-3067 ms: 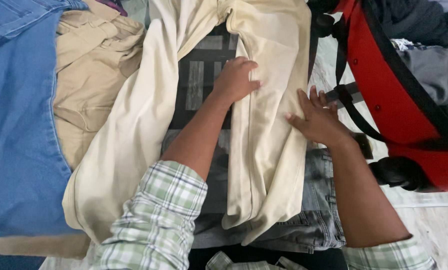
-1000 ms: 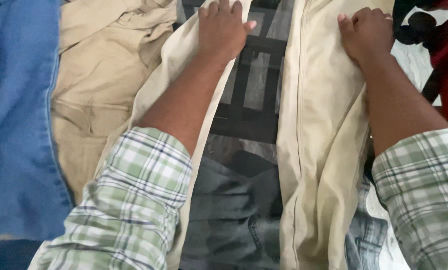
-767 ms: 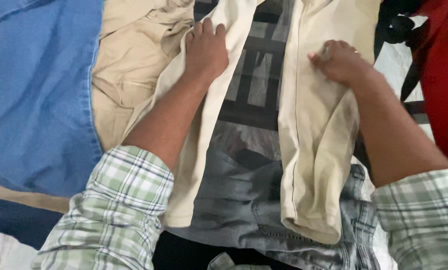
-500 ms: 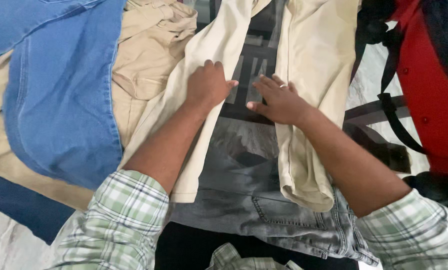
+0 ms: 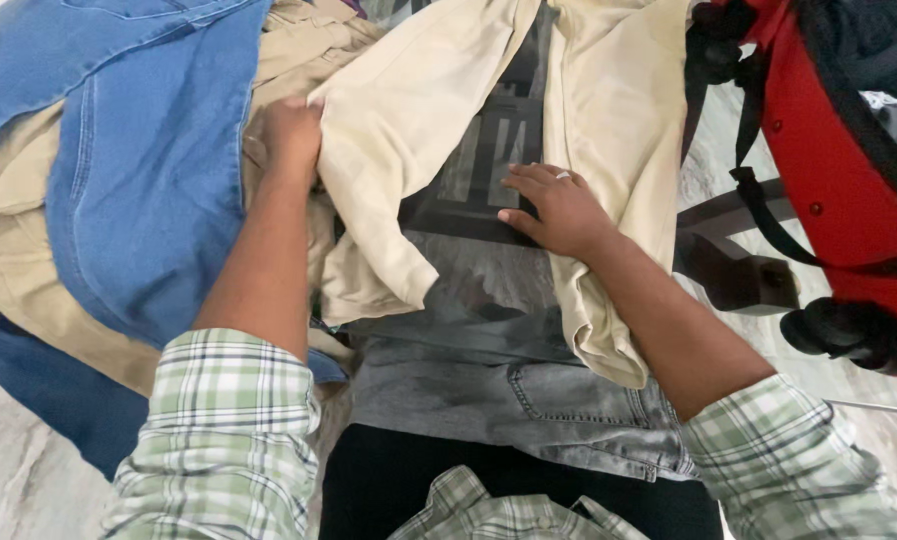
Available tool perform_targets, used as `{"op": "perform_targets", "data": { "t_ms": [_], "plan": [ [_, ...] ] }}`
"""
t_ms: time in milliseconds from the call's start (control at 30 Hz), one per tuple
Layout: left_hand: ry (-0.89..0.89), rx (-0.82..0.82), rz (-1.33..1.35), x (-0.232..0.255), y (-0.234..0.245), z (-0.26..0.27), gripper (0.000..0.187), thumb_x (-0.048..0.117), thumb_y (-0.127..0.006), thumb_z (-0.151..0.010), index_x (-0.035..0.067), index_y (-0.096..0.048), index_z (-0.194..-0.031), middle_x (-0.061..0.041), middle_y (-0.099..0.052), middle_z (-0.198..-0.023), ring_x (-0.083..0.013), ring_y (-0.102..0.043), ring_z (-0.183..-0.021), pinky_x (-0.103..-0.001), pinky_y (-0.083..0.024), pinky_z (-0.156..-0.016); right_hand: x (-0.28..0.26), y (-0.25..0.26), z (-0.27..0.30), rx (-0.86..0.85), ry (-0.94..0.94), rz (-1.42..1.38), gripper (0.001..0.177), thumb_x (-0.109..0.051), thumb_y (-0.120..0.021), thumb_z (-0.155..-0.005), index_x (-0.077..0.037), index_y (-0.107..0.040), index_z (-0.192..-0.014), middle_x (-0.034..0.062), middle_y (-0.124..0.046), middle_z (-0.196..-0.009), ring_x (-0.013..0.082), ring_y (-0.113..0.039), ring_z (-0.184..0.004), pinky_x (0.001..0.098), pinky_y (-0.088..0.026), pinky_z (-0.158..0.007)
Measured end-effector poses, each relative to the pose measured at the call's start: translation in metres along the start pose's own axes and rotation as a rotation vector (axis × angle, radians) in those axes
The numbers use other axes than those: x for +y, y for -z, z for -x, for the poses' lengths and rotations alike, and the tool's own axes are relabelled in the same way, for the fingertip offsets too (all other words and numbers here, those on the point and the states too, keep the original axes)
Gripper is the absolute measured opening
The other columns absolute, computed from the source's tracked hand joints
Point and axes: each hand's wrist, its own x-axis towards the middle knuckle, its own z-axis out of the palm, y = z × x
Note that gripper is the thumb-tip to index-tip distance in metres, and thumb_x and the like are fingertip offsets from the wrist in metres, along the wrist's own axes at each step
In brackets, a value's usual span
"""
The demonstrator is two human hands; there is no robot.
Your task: The person folds a pair of trousers and a pair of jeans by hand on a glass table and places them into an open red suitcase.
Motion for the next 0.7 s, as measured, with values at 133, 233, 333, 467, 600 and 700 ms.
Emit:
{"op": "perform_targets", "data": {
  "t_ms": [133,233,333,467,600,700],
  "plan": [
    [0.028,-0.023,0.596,-0.003,0.023,0.020,0.029,0.024,-0.073,-0.094,-0.001,-0.072,-0.110,-0.012,-0.076,-0.105,-0.0200,-0.071,-0.093,-0.034,-0.058,-0.085,-0.017,0.010,0.000,0.015,0.056,0.059,0.049,-0.043,-0.066,-0.096,-0.010,-0.065,-0.133,0.0107,-0.060,-0.143,0.0335,-0.053,-0.133,0.0504,-0.038,-0.111],
    [-0.077,-0.028,0.346,0.012,0.021,0.038,0.039,0.017,-0.082,-0.087,0.000,-0.066,-0.119,-0.012,-0.073,-0.113,-0.0188,-0.068,-0.101,-0.032,-0.054,-0.090,-0.039,0.017,-0.010,-0.033,0.151,0.068,0.047,-0.041,-0.069,-0.091,-0.011,-0.067,-0.127,0.0100,-0.065,-0.136,0.0333,-0.057,-0.128,0.0542,-0.037,-0.107],
    [-0.174,-0.233,0.454,0.014,0.018,0.047,0.058,0.000,-0.081,-0.078,0.001,-0.057,-0.131,-0.012,-0.067,-0.122,-0.0192,-0.066,-0.108,-0.031,-0.053,-0.095,-0.067,0.010,-0.017,-0.146,0.079,-0.203,0.050,-0.041,-0.067,-0.095,-0.006,-0.061,-0.130,0.0172,-0.066,-0.130,0.0378,-0.060,-0.123,0.0489,-0.047,-0.102],
    [-0.039,-0.391,0.747,0.006,0.024,0.043,0.058,-0.003,-0.077,-0.082,0.000,-0.060,-0.138,-0.017,-0.068,-0.128,-0.0235,-0.066,-0.112,-0.034,-0.055,-0.098,-0.093,-0.012,-0.044,-0.089,-0.159,-0.263,0.049,-0.027,-0.060,-0.099,-0.010,-0.053,-0.144,0.0225,-0.067,-0.127,0.0431,-0.062,-0.120,0.0515,-0.048,-0.101],
    [0.049,-0.349,0.949,0.000,0.027,0.033,0.061,-0.007,-0.075,-0.081,0.000,-0.058,-0.139,-0.017,-0.066,-0.130,-0.0266,-0.067,-0.115,-0.037,-0.055,-0.102,-0.097,-0.036,-0.085,-0.055,-0.439,-0.205,0.070,-0.034,-0.066,-0.093,-0.014,-0.038,-0.154,0.0243,-0.068,-0.118,0.0451,-0.062,-0.114,0.0536,-0.047,-0.098],
    [0.077,-0.319,1.009,-0.006,0.032,0.031,0.067,-0.008,-0.073,-0.077,0.002,-0.055,-0.141,-0.018,-0.066,-0.131,-0.0277,-0.067,-0.114,-0.038,-0.056,-0.101,-0.085,-0.079,-0.091,0.191,-0.239,-0.094,0.076,-0.040,-0.079,-0.090,-0.013,-0.043,-0.151,0.0209,-0.069,-0.121,0.0430,-0.063,-0.113,0.0619,-0.043,-0.094]
  ]
}}
